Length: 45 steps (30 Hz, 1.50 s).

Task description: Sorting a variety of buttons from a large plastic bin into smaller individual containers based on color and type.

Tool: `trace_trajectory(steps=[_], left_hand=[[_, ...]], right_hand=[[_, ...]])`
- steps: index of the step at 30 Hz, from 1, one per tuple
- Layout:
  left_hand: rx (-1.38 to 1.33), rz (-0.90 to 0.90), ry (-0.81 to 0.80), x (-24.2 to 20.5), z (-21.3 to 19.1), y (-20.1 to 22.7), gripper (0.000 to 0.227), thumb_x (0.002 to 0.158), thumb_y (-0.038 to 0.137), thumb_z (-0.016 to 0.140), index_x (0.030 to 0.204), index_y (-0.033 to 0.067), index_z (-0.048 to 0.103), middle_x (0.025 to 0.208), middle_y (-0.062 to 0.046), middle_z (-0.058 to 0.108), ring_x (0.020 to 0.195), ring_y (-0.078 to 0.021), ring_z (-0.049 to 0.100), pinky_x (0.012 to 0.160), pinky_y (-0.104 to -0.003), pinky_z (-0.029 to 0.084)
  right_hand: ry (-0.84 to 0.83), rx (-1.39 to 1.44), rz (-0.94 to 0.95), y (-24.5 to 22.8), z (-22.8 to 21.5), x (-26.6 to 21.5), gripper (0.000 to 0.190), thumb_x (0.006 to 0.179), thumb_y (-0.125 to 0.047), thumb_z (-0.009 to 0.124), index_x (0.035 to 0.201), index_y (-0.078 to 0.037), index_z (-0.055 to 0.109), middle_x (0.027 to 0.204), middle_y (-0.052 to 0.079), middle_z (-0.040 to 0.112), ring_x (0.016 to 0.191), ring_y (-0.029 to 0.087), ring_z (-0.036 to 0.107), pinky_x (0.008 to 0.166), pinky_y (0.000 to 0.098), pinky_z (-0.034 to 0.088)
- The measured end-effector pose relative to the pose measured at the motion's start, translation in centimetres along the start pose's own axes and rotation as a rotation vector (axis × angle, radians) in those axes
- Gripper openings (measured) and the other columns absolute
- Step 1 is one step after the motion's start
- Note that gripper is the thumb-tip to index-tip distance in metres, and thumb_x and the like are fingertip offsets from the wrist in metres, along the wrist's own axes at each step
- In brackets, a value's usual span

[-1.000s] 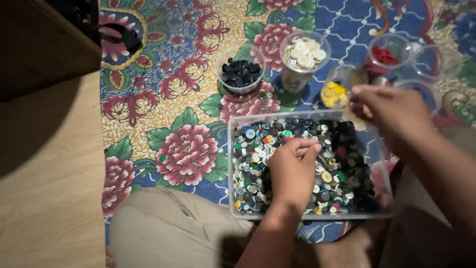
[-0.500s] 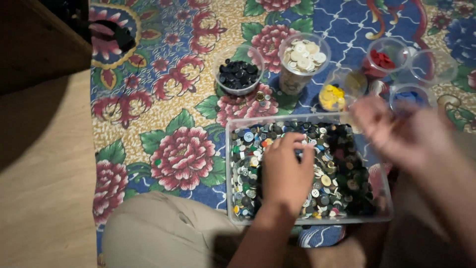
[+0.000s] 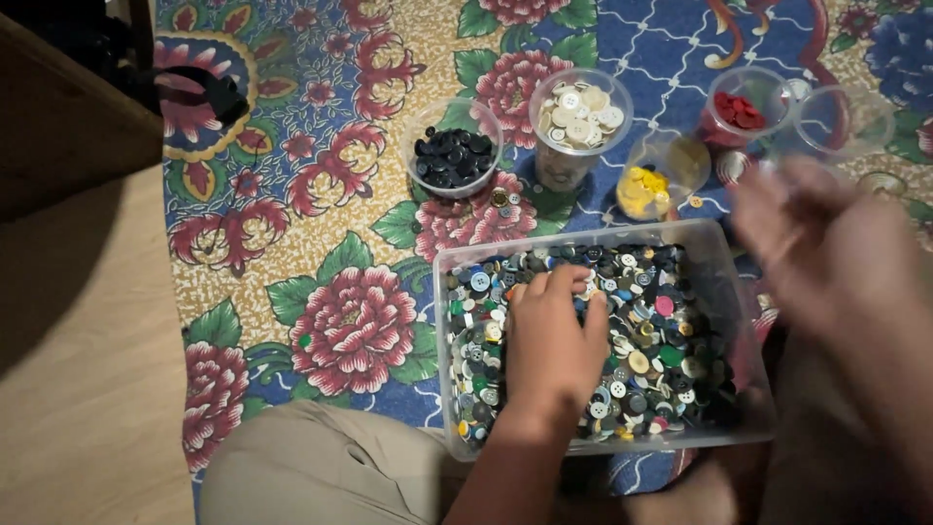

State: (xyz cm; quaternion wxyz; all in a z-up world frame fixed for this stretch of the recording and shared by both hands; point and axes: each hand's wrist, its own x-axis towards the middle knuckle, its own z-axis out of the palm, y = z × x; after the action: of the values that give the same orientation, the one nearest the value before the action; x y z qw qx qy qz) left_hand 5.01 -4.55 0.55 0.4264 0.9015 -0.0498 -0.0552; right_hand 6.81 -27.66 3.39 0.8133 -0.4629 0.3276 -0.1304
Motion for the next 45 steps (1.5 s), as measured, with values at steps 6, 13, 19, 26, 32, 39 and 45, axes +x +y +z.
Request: trace_trajectory(steps=[6,13,19,26,32,39,45], left_hand=[[0.185,0.082,-0.130,-2.8,0.6,-1.4,0.037,0.087,0.017,0.066,0.124,0.0118,0.066,0.121,-0.013,0.062,0.109,-0.0368,0.054,0.096,-0.051,0.043],[0.058,0.187,-0.015,-5.3,-2.0,-1.6,0.009,0.088,0.011,0.061,0.090,0.0034,0.066,0.085,-0.015,0.072,0.079,-0.0345,0.065,0.084,-0.043,0.051],[0.035,-0.225,-0.548,-5.7,-4.7,-1.4,0.047,0.097,0.037,0.053,0.071,0.0018,0.070,0.066,-0.020,0.066,0.057,-0.0419,0.053,0.063,-0.049,0.049],[0.351,-0.177,-0.577,-3.1,-2.3,-0.4,0.044,0.102,0.036,0.047,0.110,0.0046,0.076,0.108,-0.022,0.073,0.095,-0.0440,0.069,0.089,-0.052,0.054],[0.294,-0.111,-0.419,-3.0,-4.3,1.5,0.041,0.100,0.031,0.044,0.109,0.0089,0.078,0.105,-0.020,0.075,0.092,-0.0443,0.069,0.088,-0.053,0.054],[0.285,-0.250,-0.592,-6.8,-1.9,-1.1,0.043,0.098,0.029,0.047,0.101,-0.0028,0.075,0.103,-0.026,0.073,0.090,-0.0473,0.069,0.085,-0.052,0.056],[0.227,-0.234,-0.481,-8.2,-1.5,-0.3,0.033,0.091,0.026,0.053,0.110,0.0163,0.079,0.109,-0.014,0.075,0.096,-0.0417,0.069,0.087,-0.049,0.055]], right_hand=[[-0.201,-1.179,-0.044,11.7,-2.0,-8.7,0.058,0.087,-0.014,0.055,0.145,-0.010,0.056,0.139,0.012,0.067,0.125,0.027,0.066,0.105,0.0364,0.050],[-0.497,-1.356,-0.024,6.4,0.7,-10.3,0.042,0.089,-0.017,0.062,0.128,-0.026,0.076,0.114,-0.010,0.087,0.073,0.013,0.078,0.067,0.0274,0.060],[-0.653,-1.435,0.184,6.2,-3.1,-8.6,0.054,0.069,0.015,0.050,0.085,-0.006,0.098,0.080,-0.001,0.102,0.070,0.011,0.092,0.077,0.0211,0.071],[-0.687,-1.510,0.022,7.5,-4.2,-6.9,0.056,0.070,0.006,0.053,0.109,-0.019,0.085,0.091,-0.005,0.091,0.075,0.012,0.081,0.076,0.0250,0.062],[-0.528,-1.352,-0.108,6.6,-3.7,-6.7,0.062,0.073,0.013,0.052,0.117,-0.018,0.084,0.090,0.004,0.086,0.073,0.018,0.074,0.071,0.0293,0.056],[-0.858,-1.349,0.073,9.6,-4.0,-8.0,0.044,0.076,0.001,0.061,0.107,-0.014,0.089,0.082,-0.004,0.092,0.065,0.008,0.069,0.066,0.0243,0.058],[-0.560,-1.339,-0.035,8.5,-3.8,-7.4,0.072,0.070,0.014,0.045,0.122,-0.021,0.081,0.104,0.002,0.088,0.086,0.017,0.081,0.079,0.0279,0.060]])
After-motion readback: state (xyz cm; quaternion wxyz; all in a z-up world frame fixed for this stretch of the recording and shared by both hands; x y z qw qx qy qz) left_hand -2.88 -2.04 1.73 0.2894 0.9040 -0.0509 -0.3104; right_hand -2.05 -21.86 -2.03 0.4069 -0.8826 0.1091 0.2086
